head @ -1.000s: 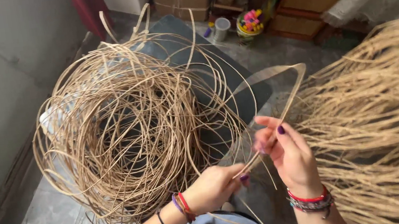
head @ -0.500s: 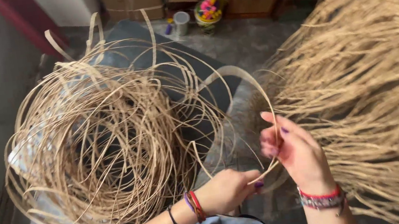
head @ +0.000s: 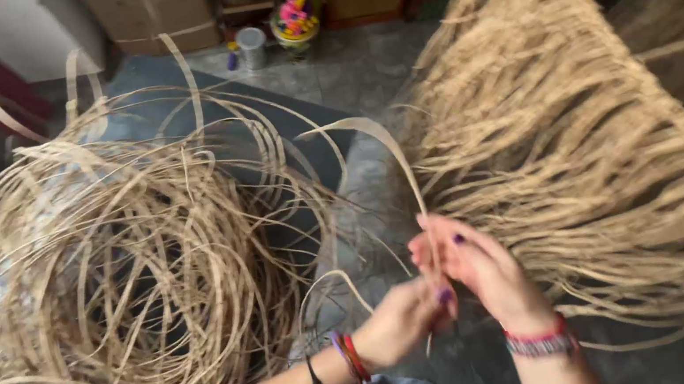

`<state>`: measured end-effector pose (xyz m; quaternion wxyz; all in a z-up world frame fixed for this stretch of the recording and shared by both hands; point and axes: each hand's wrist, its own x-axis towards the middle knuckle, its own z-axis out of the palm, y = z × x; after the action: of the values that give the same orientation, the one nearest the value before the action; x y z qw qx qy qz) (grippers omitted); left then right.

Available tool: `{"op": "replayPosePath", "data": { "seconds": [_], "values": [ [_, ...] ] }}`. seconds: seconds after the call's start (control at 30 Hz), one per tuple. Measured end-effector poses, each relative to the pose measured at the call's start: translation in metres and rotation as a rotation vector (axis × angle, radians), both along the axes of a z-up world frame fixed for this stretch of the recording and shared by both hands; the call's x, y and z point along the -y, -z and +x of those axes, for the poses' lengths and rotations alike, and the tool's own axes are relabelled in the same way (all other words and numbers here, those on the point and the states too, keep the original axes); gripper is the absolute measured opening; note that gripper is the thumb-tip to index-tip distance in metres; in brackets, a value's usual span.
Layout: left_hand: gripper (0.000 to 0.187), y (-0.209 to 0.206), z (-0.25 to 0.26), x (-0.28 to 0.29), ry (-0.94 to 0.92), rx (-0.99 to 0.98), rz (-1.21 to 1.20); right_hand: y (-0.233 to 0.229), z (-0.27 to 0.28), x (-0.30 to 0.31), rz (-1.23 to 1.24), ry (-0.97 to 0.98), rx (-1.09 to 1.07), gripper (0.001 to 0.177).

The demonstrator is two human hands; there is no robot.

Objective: Weaving and tying natural fiber strands onto a circular frame to create a furniture piece

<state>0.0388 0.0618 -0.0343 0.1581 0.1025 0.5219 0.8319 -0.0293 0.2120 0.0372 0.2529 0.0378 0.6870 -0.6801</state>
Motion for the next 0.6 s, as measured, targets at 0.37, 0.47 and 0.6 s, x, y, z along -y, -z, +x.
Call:
{"op": "replayPosePath", "data": {
  "seconds": [0.37, 0.47, 0.6],
  "values": [
    [0.051, -0.02, -0.031, -0.088, -0.062, -0.025, 0.127, 0.094, 0.088, -0.167, 0.499, -0.078, -0.317, 0.024],
    [0.04, -0.034, -0.035, -0.124, 0.046, 0.074, 0.192, 0.05, 0.109, -0.174, 0.381, -0.213, -0.164, 0.024],
    [0.041, -0.015, -0.008, -0.175, 0.145, -0.03, 0.051, 0.03, 0.109, -0.208, 0.188, -0.154, -0.397, 0.027]
  ]
}}
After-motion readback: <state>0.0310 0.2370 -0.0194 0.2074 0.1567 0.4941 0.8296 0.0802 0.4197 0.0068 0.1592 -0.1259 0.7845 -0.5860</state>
